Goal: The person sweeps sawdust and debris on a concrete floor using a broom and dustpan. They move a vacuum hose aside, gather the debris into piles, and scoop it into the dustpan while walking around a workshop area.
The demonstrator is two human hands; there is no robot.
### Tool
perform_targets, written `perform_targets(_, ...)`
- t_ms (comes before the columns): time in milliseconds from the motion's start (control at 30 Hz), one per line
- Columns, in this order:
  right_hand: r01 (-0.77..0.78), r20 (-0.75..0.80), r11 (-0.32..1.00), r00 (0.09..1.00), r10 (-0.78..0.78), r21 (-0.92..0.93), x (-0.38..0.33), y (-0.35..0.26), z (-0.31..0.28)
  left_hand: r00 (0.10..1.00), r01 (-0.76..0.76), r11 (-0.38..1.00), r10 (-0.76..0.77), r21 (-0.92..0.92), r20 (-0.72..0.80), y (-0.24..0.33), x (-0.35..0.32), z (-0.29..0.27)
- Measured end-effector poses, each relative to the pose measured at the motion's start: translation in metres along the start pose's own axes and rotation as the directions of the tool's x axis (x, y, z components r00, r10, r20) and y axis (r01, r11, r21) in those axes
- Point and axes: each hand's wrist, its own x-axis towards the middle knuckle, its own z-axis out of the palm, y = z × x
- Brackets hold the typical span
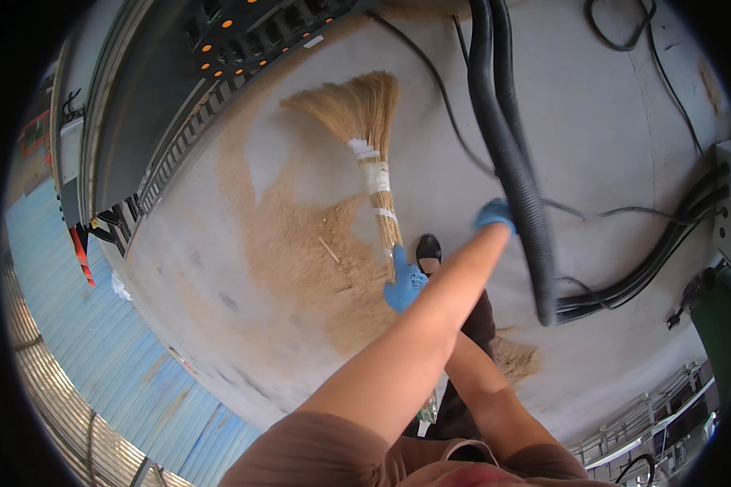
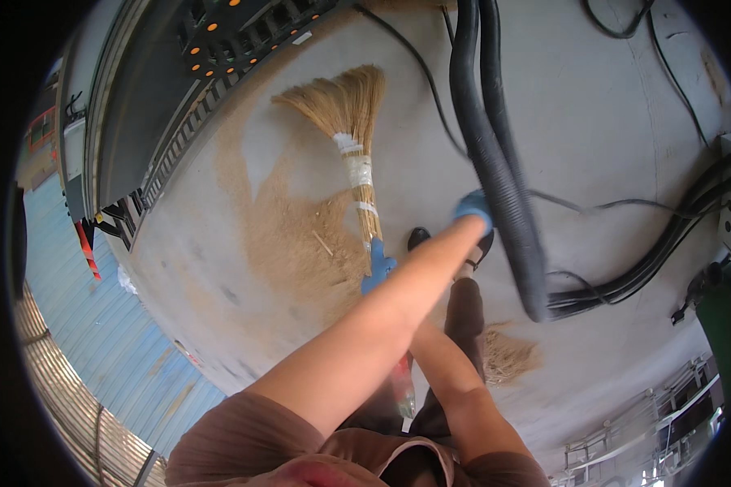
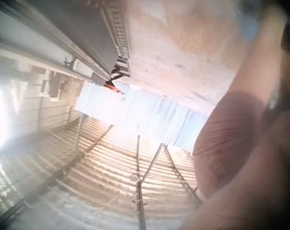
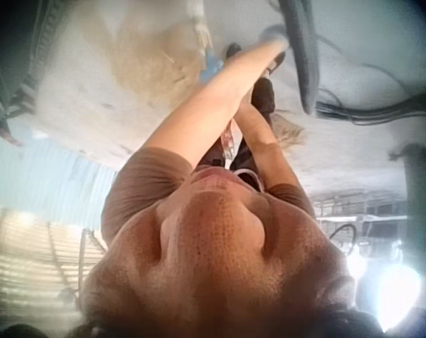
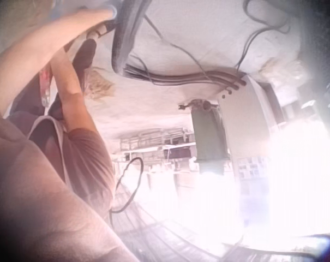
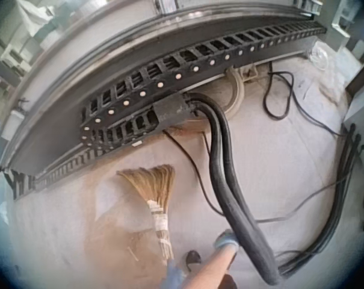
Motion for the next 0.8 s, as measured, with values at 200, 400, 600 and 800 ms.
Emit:
perform_targets(200, 0.404, -0.146, 0.858, 0.873, -0.465, -0.317, 0.008, 0.030, 0.013, 0.960, -0.089, 0.958, 0.010, -0.272, -0.280, -0.070, -0.078, -0.075)
perform_targets(400, 0.203, -0.221, 0.955, 0.943, -0.250, -0.216, -0.001, -0.036, -0.036, 0.417, -0.396, 0.885, -0.065, -0.245, -0.907, -0.172, -0.235, -0.078)
perform_targets(600, 0.140, -0.436, 0.985, 0.884, -0.169, -0.099, 0.053, -0.123, -0.038, 0.577, 0.146, 0.946, -0.319, -0.289, -0.752, -0.280, -0.321, 0.042)
perform_targets(800, 0.271, -0.426, 0.956, 0.883, -0.199, 0.115, 0.191, -0.221, 0.002, 0.602, 0.279, 0.929, -0.366, -0.242, -0.710, -0.357, -0.308, 0.063)
